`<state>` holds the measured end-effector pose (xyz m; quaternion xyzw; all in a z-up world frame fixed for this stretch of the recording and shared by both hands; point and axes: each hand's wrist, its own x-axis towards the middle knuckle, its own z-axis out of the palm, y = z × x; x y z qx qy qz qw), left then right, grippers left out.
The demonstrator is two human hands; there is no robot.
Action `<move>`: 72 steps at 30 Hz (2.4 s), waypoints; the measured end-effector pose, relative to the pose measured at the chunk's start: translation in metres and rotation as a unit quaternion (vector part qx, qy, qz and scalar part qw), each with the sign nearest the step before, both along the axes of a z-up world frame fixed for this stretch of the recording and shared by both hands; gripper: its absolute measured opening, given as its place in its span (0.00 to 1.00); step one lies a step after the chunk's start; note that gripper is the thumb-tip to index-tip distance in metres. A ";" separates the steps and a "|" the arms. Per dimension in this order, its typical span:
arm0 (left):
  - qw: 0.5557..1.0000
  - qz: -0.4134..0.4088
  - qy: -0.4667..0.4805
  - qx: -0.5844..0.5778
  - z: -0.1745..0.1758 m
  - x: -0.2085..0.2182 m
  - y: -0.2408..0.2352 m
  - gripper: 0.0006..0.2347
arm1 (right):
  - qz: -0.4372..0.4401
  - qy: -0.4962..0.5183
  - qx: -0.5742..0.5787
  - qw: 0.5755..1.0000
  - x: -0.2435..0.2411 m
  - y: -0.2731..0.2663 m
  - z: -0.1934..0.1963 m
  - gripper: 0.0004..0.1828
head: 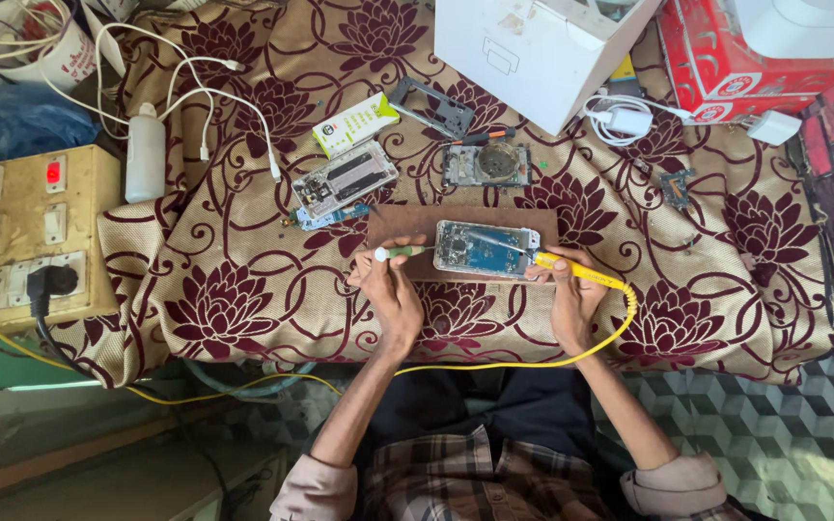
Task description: The person uses a soldering iron and a small tool to work on the internal components of a disassembled mobile phone. They repeatedly apply heat and manipulate parts on the circuit board while seated on the floor.
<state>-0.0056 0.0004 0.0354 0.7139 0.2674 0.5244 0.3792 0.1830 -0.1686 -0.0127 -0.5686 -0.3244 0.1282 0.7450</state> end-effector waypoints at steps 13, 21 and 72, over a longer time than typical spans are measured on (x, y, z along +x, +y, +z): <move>0.996 -0.035 -0.054 -0.069 0.000 0.001 -0.001 0.07 | -0.003 0.020 -0.004 1.000 0.001 -0.001 -0.002 0.14; 0.998 -0.031 -0.044 -0.028 -0.007 0.004 0.003 0.13 | -0.006 0.005 -0.011 1.000 0.001 0.000 0.000 0.13; 0.985 -0.104 -0.112 -0.080 0.008 0.014 0.004 0.09 | -0.008 -0.001 0.005 1.000 -0.001 -0.002 -0.001 0.17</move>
